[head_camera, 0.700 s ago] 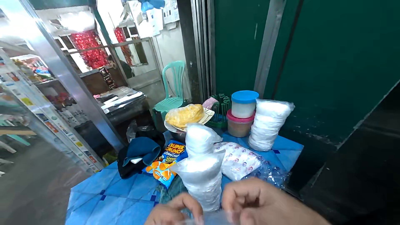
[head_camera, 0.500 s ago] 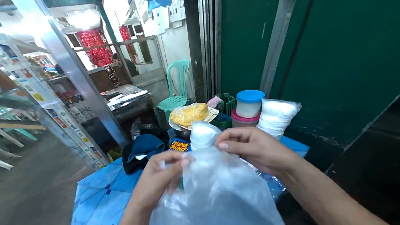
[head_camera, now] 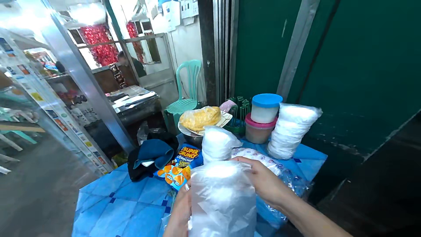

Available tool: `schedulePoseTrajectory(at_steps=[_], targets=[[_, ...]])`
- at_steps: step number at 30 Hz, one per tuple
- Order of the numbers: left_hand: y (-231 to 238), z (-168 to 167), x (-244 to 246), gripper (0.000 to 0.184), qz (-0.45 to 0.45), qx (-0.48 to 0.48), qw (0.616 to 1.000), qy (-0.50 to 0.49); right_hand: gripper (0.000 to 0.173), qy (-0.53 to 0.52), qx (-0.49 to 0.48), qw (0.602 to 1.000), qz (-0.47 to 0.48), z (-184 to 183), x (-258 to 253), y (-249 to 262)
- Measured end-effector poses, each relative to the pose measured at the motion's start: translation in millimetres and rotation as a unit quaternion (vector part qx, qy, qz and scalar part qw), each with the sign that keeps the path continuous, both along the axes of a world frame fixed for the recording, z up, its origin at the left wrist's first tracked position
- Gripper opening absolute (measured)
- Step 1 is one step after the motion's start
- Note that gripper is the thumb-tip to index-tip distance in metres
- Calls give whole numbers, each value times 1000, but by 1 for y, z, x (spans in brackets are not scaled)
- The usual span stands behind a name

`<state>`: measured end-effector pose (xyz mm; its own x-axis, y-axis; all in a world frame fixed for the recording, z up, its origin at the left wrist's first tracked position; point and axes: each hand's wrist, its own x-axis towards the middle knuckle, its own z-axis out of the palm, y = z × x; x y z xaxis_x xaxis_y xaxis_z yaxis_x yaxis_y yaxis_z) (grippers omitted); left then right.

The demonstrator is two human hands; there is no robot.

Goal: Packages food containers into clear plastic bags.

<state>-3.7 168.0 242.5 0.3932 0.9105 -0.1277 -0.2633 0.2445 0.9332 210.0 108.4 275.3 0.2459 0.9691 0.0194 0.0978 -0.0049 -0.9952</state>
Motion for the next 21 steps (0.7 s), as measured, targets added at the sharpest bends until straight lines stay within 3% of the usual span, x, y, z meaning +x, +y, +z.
schedulePoseTrajectory(at_steps=[3, 6, 9, 13, 17, 21], targets=[[9, 5, -2, 17, 71, 110, 987, 91, 30, -68, 139, 988, -22, -16, 8, -6], [14, 8, -11, 24, 61, 211, 975, 37, 39, -73, 244, 967, 22, -22, 10, -6], [4, 11, -5, 20, 52, 266, 961, 58, 46, -74, 255, 963, 37, -38, -5, -4], [-5, -16, -6, 15, 66, 271, 957, 76, 52, -42, 238, 970, 2, -84, -15, -7], [2, 4, -7, 31, 50, 307, 947, 82, 53, -89, 234, 968, 18, -58, -2, -8], [2, 28, 7, 20, 84, 314, 943, 69, 37, -114, 254, 960, 21, -29, -11, 2]])
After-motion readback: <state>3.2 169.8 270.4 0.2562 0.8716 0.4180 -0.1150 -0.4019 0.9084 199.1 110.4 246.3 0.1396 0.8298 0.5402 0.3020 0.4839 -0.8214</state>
